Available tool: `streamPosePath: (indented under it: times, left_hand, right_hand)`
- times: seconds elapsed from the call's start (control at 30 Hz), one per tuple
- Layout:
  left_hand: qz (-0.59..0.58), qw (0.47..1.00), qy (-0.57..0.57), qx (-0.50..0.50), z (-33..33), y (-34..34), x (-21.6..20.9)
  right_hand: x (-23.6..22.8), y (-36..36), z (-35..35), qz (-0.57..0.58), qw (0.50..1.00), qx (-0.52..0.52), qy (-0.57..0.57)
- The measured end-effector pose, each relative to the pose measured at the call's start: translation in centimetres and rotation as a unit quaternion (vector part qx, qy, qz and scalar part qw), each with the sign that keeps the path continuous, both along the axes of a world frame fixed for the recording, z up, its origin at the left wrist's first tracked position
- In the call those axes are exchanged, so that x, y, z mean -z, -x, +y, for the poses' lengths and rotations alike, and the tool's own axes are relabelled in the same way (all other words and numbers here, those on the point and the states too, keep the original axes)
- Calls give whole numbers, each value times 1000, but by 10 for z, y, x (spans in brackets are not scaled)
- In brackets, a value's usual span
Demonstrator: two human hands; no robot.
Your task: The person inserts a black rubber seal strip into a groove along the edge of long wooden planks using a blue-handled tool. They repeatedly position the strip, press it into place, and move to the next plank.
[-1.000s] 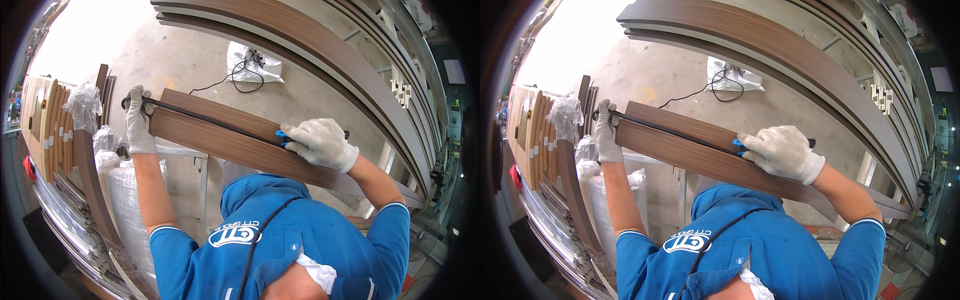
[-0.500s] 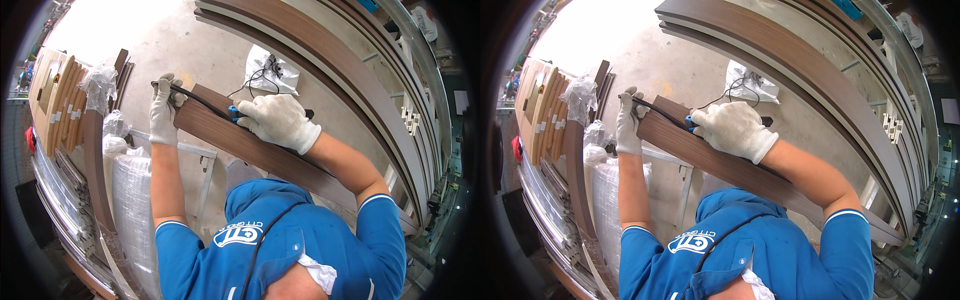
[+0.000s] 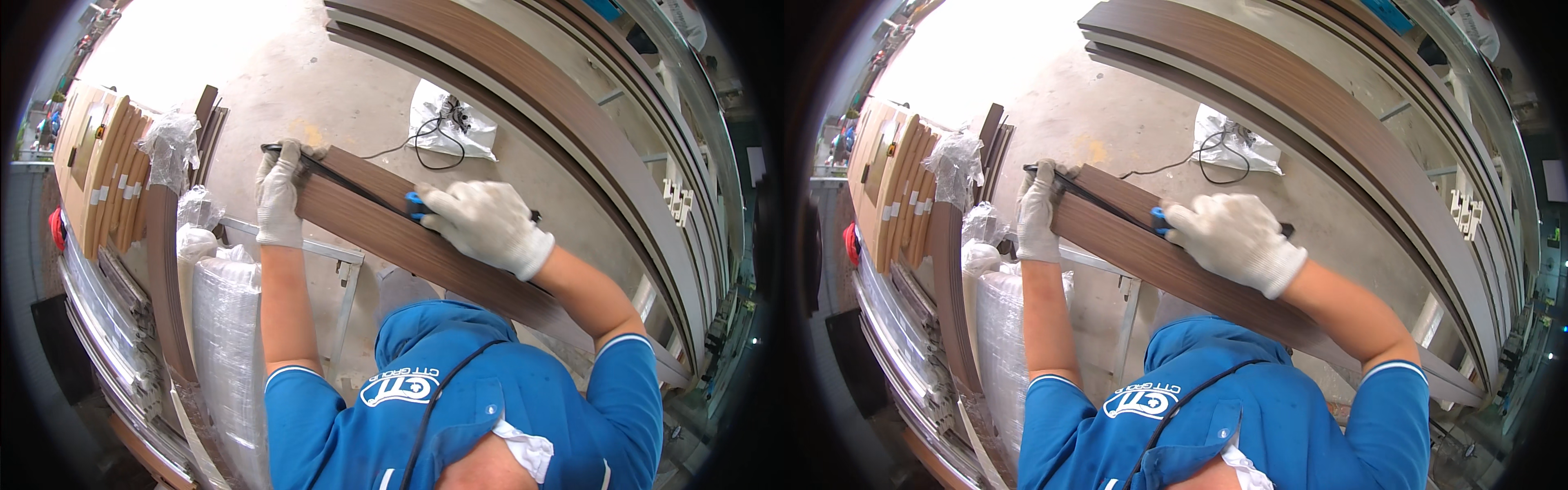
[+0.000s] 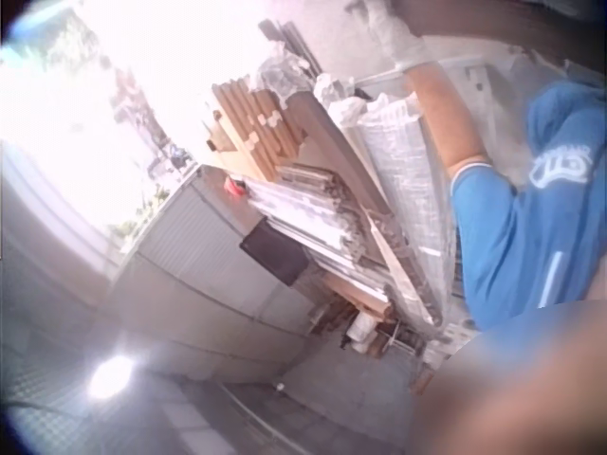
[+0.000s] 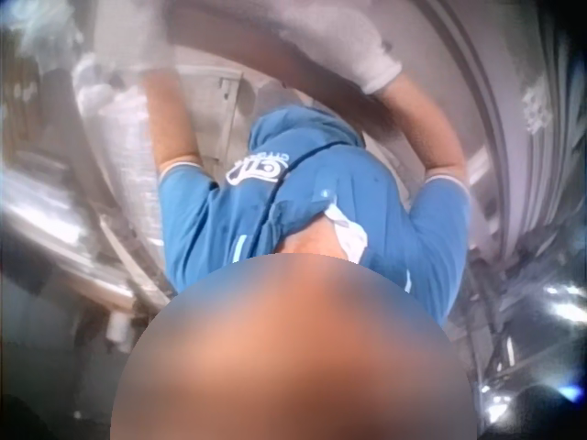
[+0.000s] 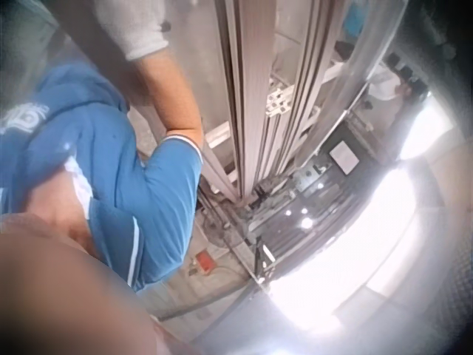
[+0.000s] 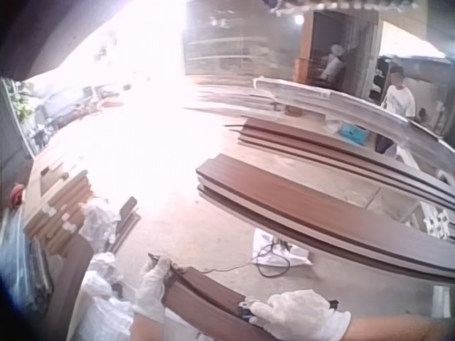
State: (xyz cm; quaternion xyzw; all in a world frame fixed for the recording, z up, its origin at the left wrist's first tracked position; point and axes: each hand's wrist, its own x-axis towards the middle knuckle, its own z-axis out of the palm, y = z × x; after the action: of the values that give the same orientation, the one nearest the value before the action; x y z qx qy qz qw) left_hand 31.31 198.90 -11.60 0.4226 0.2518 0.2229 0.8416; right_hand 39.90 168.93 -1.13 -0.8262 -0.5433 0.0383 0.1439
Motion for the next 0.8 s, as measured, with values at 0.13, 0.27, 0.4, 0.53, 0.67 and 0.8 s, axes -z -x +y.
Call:
streamPosePath:
  times: [0.13, 0.27, 0.4, 0.53, 0.67, 0.8]
  left_hand:
    - [-11, 997, 77, 9, -2, 2, 2]
    - [-9, 993, 114, 16, 1, 2, 2]
    - [2, 987, 158, 0, 1, 2, 0]
    - [-6, 985, 173, -19, -2, 2, 1]
    - [-36, 975, 217, -37, -5, 3, 5]
    - [-58, 971, 226, -50, -7, 3, 1]
  right_hand:
    - [-6, 1, 7, 58, 997, 30, 45]
    - [4, -10, 72, 28, 1000, -12, 5]
    - [16, -20, 116, 25, 999, -38, -25]
    - [7, -15, 81, 18, 999, -38, -25]
    - [-6, -11, 54, 20, 999, -25, 44]
    - [13, -23, 105, -1, 998, -47, -40]
